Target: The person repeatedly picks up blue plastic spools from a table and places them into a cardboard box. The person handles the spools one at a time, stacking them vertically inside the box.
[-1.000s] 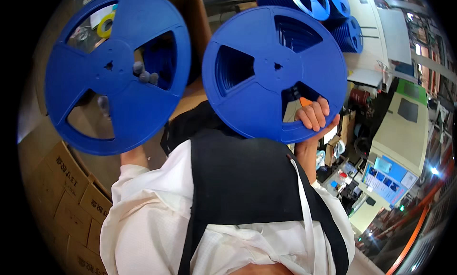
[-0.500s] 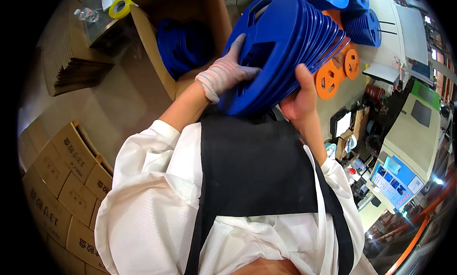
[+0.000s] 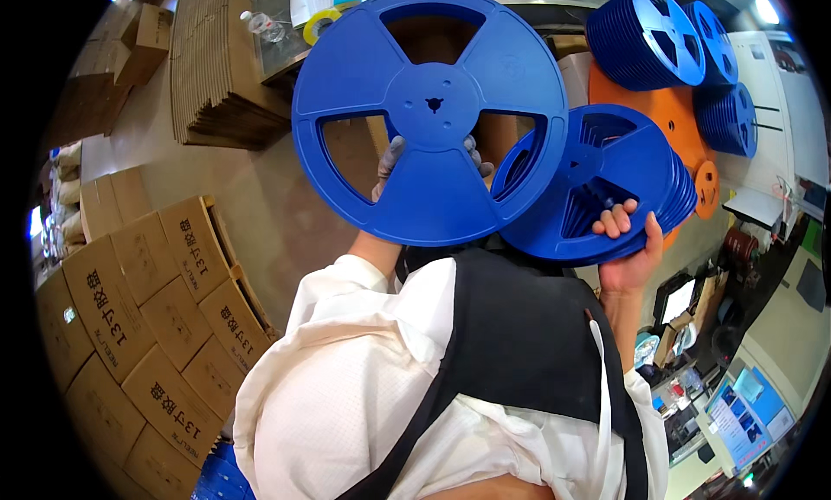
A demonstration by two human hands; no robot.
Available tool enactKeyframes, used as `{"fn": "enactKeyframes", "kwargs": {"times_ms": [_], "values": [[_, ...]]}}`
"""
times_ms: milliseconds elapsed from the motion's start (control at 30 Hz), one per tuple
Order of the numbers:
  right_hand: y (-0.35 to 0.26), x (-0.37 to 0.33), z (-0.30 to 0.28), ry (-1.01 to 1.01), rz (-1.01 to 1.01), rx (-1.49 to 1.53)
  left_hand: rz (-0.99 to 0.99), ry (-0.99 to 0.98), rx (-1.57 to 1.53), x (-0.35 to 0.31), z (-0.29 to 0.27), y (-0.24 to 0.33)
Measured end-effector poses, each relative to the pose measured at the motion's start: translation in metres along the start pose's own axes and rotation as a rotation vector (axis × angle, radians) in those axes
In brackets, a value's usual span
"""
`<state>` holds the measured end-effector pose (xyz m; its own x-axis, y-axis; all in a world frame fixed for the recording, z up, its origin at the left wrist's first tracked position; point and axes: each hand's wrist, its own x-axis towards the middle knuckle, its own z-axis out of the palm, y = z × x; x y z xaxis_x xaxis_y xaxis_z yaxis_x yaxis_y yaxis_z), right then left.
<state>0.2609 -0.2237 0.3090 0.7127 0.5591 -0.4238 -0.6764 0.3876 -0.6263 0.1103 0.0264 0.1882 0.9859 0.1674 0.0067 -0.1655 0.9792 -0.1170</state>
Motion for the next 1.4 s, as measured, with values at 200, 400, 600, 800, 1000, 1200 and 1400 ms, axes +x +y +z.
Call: {"fn": "enactKeyframes", "kwargs": {"times_ms": [200,400,600,800,1000,1200,1400], "values": [[-0.001,-0.007,-0.011,-0.07,-0.063,0.048,-0.007,0.027,-0.078,-0.001,0.008,0.0],[-0.002,-0.013,-0.007,-0.136,-0.112,0.104,0.059,-0.023,-0.102,0.0,0.015,0.009],[-0.026,-0.031,-0.033,-0.348,-0.191,0.21,0.202,0.256,0.097,-0.021,0.003,0.047],[-0.04,-0.028,-0.036,-0.538,-0.249,0.235,0.285,0.358,0.228,-0.049,-0.009,0.093],[-0.03,-0.012,-0.008,-0.517,-0.196,0.229,0.174,0.302,0.246,-0.045,0.006,0.063],[0.004,0.007,0.035,-0.331,-0.062,0.026,-0.009,0.268,1.254,0.032,0.014,-0.017],[0.049,0.011,0.08,-0.075,0.049,-0.368,-0.276,0.303,0.864,0.042,0.018,-0.046]]}}
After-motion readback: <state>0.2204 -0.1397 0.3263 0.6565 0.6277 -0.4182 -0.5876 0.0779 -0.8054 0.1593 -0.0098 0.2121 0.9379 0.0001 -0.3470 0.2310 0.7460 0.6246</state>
